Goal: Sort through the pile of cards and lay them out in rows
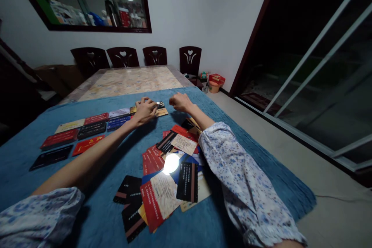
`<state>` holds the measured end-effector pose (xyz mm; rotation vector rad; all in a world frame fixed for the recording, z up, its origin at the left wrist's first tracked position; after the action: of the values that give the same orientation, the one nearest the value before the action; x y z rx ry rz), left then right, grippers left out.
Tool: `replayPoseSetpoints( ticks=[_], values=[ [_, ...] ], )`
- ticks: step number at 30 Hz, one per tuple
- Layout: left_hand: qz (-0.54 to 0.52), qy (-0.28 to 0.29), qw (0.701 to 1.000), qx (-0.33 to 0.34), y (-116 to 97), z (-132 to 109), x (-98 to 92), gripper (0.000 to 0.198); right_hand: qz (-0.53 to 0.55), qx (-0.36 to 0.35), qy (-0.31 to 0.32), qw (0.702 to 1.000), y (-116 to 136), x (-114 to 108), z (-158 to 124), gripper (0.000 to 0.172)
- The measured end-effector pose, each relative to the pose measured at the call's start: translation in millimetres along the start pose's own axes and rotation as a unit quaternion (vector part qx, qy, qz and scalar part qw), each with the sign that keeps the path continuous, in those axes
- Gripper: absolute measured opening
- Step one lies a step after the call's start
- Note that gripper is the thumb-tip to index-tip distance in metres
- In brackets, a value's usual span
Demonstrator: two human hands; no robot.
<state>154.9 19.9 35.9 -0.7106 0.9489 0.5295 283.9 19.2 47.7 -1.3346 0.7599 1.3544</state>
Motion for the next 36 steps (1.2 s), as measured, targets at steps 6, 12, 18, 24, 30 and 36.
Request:
replayPoseSetpoints(
  ticks=[6, 12, 18, 24, 30, 36],
  values=[
    [-0.042, -0.010, 0.999, 0.021, -27.0, -13.5, 8.0, 0.030, -0.008, 0.015, -0.009, 1.000, -7.1, -4.2, -31.8, 0.032],
    [-0.071, -0.001, 0.996, 0.051, -52.7, -18.8, 22.3, 0.029, -0.013, 0.040, -0.008, 0.999, -16.8, -2.4, -67.4, 0.030],
    [-0.072, 0.026, 0.994, 0.080, -75.7, -20.1, 32.1, 0.032, -0.009, 0.092, 0.013, 0.996, -28.7, 3.8, -105.3, 0.027],
    [-0.071, 0.064, 0.992, 0.079, -91.9, -21.2, 45.2, 0.033, -0.025, 0.163, 0.050, 0.985, -39.8, 15.3, -139.1, 0.034],
    [-0.065, 0.128, 0.983, 0.113, -106.2, -22.7, 68.5, 0.042, -0.018, 0.198, 0.102, 0.975, -45.8, 27.8, -155.4, 0.038],
    [-0.044, 0.168, 0.976, 0.134, -109.5, -27.3, 84.3, 0.060, -0.006, 0.186, 0.120, 0.975, -41.1, 33.3, -157.3, 0.039]
  ],
)
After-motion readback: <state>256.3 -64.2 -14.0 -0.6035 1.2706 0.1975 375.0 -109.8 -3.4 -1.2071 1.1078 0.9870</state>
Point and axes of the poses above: each hand's wrist, its own z-axis towards the middle knuckle, its own x-axis out of the palm, y = z × x, the point moved 10 cm from there along z, towards the middle knuckle, and after that the axes turned 12 degrees about -z, right-handed, at the moved point
